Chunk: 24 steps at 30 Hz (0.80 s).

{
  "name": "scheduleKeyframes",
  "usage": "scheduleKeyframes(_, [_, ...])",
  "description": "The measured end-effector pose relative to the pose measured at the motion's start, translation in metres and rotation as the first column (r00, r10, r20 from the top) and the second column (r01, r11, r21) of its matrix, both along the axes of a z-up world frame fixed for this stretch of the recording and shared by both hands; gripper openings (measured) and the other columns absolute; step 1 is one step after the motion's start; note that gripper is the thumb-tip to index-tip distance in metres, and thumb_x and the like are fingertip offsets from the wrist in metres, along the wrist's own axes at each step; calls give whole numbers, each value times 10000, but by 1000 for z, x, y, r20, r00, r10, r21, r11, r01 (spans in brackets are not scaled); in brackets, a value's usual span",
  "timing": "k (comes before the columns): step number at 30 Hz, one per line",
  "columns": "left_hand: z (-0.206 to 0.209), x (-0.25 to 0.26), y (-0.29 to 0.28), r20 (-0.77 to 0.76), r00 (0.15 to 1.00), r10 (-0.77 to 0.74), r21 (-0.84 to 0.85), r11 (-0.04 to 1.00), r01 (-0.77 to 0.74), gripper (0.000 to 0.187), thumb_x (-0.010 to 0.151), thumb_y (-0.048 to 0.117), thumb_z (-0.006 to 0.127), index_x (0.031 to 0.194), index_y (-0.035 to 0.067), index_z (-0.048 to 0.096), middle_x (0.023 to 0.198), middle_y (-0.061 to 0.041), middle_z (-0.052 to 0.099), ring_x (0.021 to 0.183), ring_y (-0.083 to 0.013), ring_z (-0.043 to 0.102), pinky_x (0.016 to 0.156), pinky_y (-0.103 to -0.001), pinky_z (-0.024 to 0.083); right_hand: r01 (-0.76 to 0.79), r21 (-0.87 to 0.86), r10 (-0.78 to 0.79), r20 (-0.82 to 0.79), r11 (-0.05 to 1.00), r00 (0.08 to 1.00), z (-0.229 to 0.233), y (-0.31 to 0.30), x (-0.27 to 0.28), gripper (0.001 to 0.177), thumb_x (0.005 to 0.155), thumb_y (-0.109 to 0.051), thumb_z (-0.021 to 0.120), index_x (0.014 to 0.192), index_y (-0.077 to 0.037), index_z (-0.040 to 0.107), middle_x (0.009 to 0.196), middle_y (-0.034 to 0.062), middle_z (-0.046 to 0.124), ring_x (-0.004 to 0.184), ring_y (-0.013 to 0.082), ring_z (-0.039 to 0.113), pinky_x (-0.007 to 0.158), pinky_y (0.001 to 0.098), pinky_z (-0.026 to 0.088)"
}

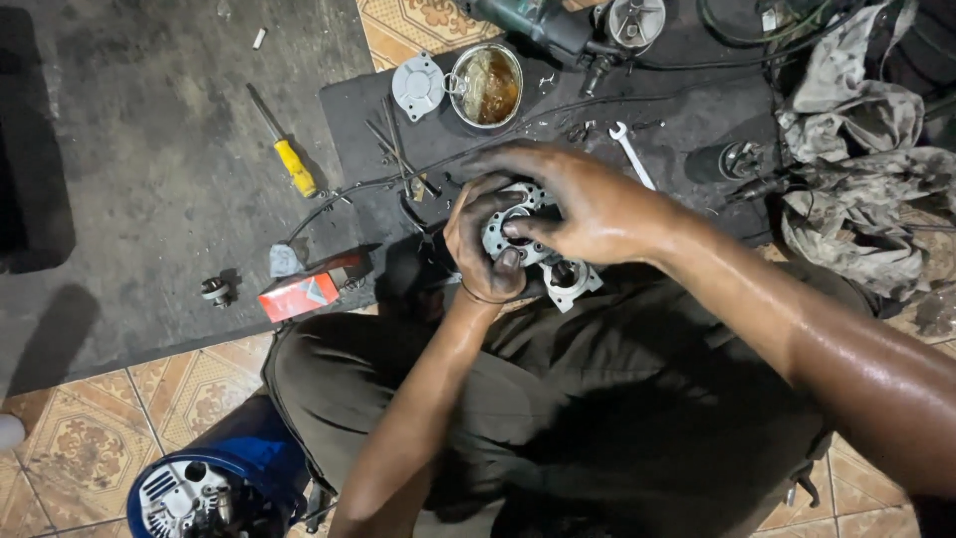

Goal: Inspecting and adjusting the internal components of a disassembled motor or alternator using a screwdriver.

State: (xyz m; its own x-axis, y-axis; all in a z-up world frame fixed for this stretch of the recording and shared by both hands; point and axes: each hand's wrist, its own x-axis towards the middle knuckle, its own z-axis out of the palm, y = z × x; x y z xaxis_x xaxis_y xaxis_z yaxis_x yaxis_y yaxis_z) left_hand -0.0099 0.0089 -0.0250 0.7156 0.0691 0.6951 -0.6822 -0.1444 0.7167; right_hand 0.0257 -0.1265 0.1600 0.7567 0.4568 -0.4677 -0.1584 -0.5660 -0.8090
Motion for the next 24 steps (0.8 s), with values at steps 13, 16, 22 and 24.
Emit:
scheduleKeyframes(13, [8,-1,0,-4,1000,26,4,1000,-26,550,942,539,438,1006,48,676,844,-113,713,707,-337,692,679,-407,572,-219,-103,193,-218,970,957,15,5,20,644,912,33,609,1527,-94,466,1576,250,418,1471,473,355,1219,655,216])
scheduleKeyframes(16, [11,7,1,14,1000,12,0,1000,-12,528,954,520,466,1015,40,676,883,-124,728,751,-361,702,713,-430,571,-222,-2,222,-34,975,975,-5,-5,18,604,900,23,637,1486,-46,510,1509,293,477,1431,518,386,1174,688,246])
scheduleKeyframes(22, [15,-1,4,20,999,-33,24,999,33,557,1013,561,452,1063,45,657,961,-121,736,839,-393,706,760,-485,565,-157,38,157,-10,987,988,-30,-16,-1,567,935,-65,650,1486,-74,516,1498,245,523,1437,460,407,1189,666,214])
scheduleKeyframes(24, [16,11,-1,57,996,-73,14,997,72,562,1024,559,446,1080,39,651,971,-137,731,842,-411,701,753,-502,561,-167,107,153,128,980,980,-31,-25,0,584,922,-29,656,1487,-57,511,1493,255,524,1434,478,393,1179,685,185])
